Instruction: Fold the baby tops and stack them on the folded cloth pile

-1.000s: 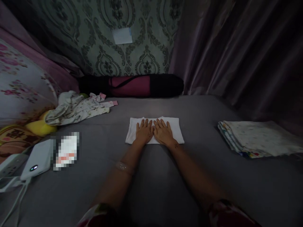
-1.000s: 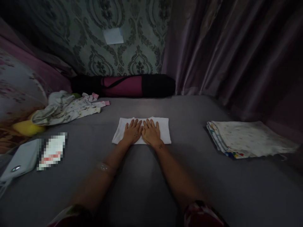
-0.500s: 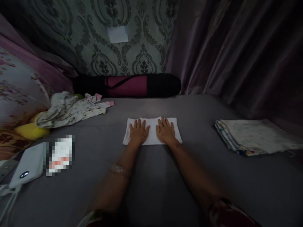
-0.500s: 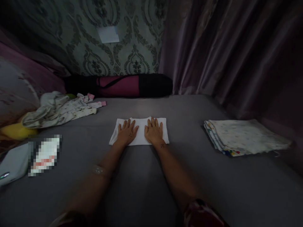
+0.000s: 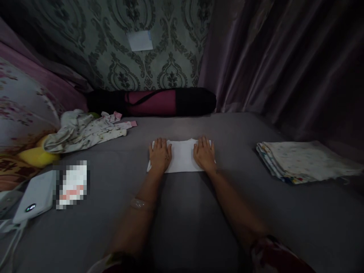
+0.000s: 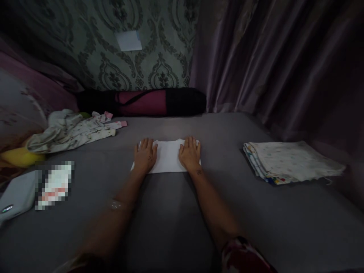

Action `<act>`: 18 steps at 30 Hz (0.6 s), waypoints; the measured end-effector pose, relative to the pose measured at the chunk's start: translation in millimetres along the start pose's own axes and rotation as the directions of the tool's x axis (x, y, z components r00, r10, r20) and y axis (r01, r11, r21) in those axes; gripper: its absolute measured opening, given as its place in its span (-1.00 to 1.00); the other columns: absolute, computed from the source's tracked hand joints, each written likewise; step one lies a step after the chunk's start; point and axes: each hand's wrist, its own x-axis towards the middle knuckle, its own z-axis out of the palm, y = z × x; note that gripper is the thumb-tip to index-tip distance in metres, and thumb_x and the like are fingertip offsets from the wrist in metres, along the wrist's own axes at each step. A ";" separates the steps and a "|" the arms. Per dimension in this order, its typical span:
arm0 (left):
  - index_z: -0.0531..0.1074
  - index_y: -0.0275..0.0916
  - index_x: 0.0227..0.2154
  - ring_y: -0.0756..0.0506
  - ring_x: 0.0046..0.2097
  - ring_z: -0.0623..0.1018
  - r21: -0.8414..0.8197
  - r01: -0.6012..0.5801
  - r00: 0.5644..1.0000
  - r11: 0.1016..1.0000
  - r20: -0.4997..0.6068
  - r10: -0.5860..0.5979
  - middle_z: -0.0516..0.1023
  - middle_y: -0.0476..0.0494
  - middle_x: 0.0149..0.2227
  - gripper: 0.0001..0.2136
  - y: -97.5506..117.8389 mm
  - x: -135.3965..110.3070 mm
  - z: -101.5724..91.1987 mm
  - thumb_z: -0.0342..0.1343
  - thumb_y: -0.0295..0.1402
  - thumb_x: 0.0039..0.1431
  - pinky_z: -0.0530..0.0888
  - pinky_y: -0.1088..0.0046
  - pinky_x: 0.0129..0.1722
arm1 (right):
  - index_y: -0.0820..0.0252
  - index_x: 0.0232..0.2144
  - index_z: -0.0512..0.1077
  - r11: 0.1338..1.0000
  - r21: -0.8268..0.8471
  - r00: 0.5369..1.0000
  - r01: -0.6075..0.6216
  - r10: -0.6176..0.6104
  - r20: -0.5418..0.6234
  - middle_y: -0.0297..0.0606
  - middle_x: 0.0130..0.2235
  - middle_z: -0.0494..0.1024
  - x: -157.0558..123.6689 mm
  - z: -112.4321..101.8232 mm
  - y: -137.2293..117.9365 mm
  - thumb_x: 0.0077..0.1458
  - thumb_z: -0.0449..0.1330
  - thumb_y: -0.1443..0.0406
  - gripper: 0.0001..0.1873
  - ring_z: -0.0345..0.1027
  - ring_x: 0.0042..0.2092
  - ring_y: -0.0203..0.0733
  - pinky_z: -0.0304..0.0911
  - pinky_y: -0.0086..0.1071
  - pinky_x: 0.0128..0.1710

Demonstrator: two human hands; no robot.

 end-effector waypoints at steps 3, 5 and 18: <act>0.14 -0.41 0.27 -0.29 0.37 0.05 0.030 0.065 0.989 0.997 0.133 -0.068 0.12 -0.38 0.33 -0.41 -6.9 0.6 3.7 -0.39 -0.14 0.36 0.05 0.03 0.30 | 0.53 0.28 0.08 0.999 -0.007 0.994 -0.049 0.049 0.098 0.07 0.35 0.05 1.1 4.4 6.6 0.32 -0.28 0.17 -0.34 -0.18 0.37 0.06 -0.22 -0.03 0.30; 0.12 -0.45 0.28 -0.30 0.37 0.03 0.030 0.085 0.978 0.996 0.188 -0.089 0.08 -0.40 0.34 -0.39 -10.1 1.2 8.5 -0.40 -0.11 0.35 0.07 0.04 0.29 | 0.53 0.29 0.06 0.998 -0.014 0.989 -0.057 0.058 0.137 0.05 0.35 0.02 1.2 7.3 8.9 0.32 -0.29 0.16 -0.33 -0.20 0.37 0.06 -0.22 -0.04 0.30; 0.12 -0.42 0.27 -0.28 0.38 0.00 -0.044 -0.038 0.973 0.998 0.226 0.047 0.05 -0.38 0.35 -0.38 -31.4 -1.7 3.8 -0.41 -0.08 0.35 0.05 0.05 0.30 | 0.46 0.31 0.04 0.999 0.031 0.968 -0.025 0.016 0.251 0.04 0.37 -0.01 5.9 -5.1 21.6 0.33 -0.33 0.11 -0.32 -0.20 0.37 0.05 -0.19 -0.02 0.30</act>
